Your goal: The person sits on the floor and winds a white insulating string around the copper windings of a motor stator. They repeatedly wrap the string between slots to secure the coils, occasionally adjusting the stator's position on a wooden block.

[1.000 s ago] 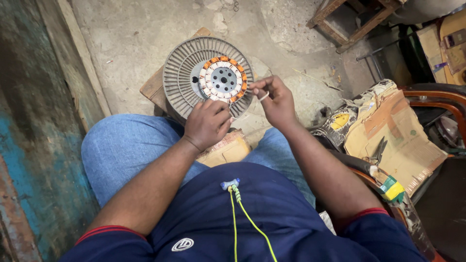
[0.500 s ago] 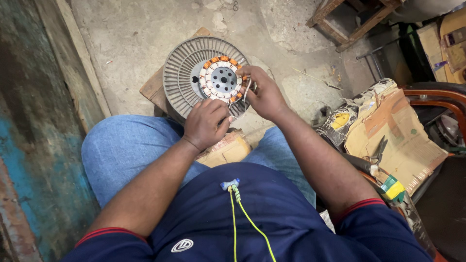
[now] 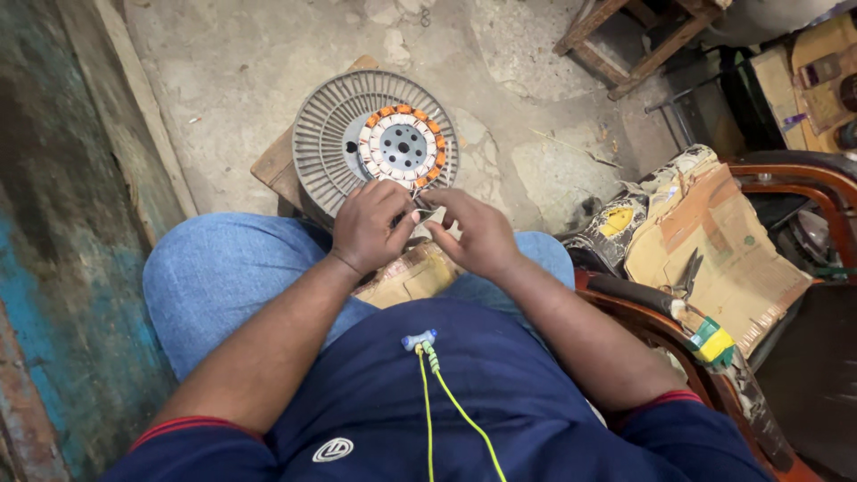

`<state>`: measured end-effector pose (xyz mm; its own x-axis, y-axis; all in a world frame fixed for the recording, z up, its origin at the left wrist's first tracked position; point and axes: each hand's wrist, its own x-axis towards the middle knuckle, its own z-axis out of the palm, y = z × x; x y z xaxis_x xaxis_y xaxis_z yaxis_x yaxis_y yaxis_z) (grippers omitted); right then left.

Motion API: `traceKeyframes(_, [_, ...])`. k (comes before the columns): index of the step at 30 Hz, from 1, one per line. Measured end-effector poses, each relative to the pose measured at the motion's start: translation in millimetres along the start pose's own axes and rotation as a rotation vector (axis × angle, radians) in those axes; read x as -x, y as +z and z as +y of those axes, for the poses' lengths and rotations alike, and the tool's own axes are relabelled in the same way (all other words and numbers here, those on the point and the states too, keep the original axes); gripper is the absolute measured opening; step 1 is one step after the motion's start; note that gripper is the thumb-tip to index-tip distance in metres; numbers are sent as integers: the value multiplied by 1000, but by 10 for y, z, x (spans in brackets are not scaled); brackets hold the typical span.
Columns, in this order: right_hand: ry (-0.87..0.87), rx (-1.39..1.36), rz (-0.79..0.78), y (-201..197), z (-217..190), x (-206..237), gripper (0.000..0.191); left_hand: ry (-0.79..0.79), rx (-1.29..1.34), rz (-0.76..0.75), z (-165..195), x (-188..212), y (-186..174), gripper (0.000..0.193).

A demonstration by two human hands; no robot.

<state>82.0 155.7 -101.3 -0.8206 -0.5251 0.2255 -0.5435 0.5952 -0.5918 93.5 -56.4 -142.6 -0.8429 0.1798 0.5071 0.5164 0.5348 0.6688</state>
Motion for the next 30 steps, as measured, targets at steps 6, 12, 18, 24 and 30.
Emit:
traceKeyframes(6, [134, 72, -4, 52, -50, -67, 30, -4, -7, 10, 25, -8, -21, 13])
traceKeyframes(12, [-4, 100, 28, 27, -61, -124, 17, 1, 5, 27, 0, -3, -10, 13])
traceKeyframes(18, [-152, 197, 8, -94, -247, -200, 12, -10, 41, 32, 7, -7, -33, 9])
traceKeyframes(24, [-242, 211, -85, -245, -416, -328, 11, -67, 197, 64, 20, -32, -76, 19])
traceKeyframes(30, [-202, 240, -30, -395, -411, -450, 12, -244, 167, 158, 54, -42, 4, 17])
